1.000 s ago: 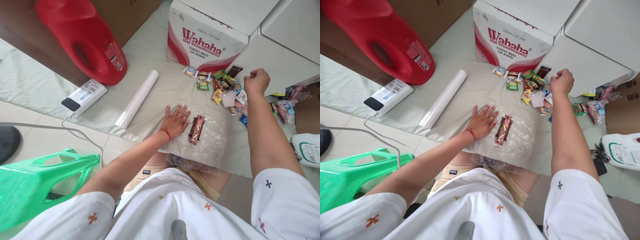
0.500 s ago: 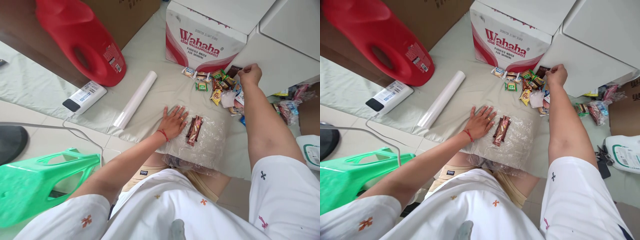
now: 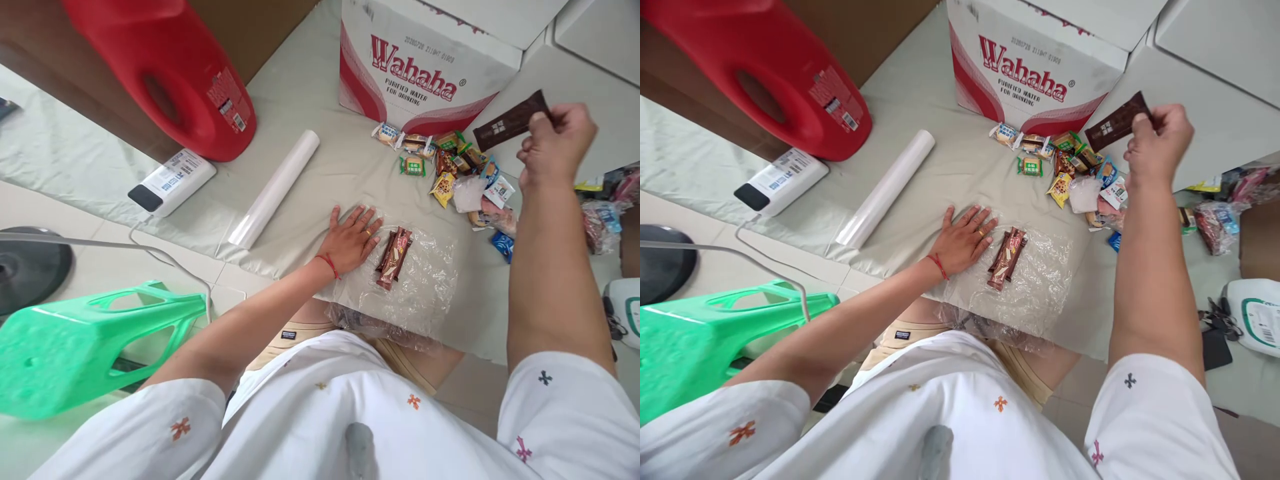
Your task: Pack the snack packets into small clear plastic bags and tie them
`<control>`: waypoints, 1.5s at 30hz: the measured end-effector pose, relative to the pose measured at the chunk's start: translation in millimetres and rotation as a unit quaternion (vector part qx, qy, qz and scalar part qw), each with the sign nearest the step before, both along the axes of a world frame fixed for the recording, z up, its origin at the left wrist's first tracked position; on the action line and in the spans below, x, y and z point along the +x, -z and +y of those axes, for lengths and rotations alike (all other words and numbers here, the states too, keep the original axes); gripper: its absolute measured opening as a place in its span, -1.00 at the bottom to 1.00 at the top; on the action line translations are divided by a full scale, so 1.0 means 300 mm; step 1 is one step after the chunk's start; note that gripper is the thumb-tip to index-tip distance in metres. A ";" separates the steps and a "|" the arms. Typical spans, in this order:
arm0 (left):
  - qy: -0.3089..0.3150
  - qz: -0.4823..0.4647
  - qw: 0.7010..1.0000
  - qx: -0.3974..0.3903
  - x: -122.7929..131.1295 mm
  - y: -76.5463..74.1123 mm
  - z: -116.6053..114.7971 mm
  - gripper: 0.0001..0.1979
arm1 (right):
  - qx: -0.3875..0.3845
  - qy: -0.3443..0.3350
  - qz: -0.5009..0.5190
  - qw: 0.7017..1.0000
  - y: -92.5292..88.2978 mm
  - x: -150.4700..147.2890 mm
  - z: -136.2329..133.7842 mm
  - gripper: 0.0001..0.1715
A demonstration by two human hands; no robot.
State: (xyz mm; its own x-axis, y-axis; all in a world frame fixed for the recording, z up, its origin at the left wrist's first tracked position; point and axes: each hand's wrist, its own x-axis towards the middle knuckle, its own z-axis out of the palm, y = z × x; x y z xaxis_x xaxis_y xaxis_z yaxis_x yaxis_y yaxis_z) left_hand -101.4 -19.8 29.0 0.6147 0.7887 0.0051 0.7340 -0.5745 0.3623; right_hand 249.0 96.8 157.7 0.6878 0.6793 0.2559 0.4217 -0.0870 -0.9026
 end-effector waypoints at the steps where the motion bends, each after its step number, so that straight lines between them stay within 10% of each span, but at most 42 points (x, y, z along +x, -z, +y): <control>1: 0.001 -0.009 1.000 0.000 -0.002 0.000 0.000 -0.40 | 0.007 -0.061 0.045 0.997 -0.023 -0.033 -0.076 -0.75; 7: -0.011 -0.068 0.998 0.001 -0.020 0.020 0.010 -0.41 | -0.156 -0.217 0.263 0.927 0.070 -0.300 -0.472 -0.75; 12: -0.100 -0.109 0.988 0.037 -0.022 0.006 -0.001 -0.41 | -0.177 -0.226 0.308 0.907 0.229 -0.462 -0.524 -0.58; 17: -0.255 -0.031 0.967 0.009 0.001 -0.041 -0.020 -0.40 | -0.187 -0.221 0.167 0.943 0.285 -0.528 -0.486 -0.75; 28: -0.178 -0.051 0.980 -0.073 0.060 -0.092 -0.014 -0.69 | -0.344 -0.188 -0.292 0.872 0.285 -0.547 -0.490 -0.80; 33: -0.160 -0.135 0.971 -0.116 0.109 -0.150 0.006 -0.83 | -0.247 -0.188 -0.305 0.900 0.238 -0.549 -0.545 -0.61; 37: -0.139 -0.135 0.969 -0.152 0.144 -0.187 0.027 -0.83 | -0.166 -0.203 -0.308 0.914 0.190 -0.591 -0.760 -0.52; 42: -0.081 -0.071 0.980 -0.169 0.201 -0.246 0.044 -0.78 | -0.222 -0.501 -0.352 0.759 0.228 -0.727 -0.989 -0.56; 45: -0.043 -0.024 0.980 -0.195 0.250 -0.269 0.053 -0.72 | -0.256 -0.545 -0.408 0.686 0.232 -0.788 -0.971 -0.31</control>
State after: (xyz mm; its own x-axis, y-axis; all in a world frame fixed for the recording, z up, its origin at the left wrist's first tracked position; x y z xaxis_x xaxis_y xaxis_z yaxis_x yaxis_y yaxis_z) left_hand -26.4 -3.8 109.7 0.5517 0.7860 -0.2790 0.7504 -0.3218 0.5773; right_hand 12.8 -194.7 88.1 -0.5316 0.8203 -0.2109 0.8345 0.4646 -0.2960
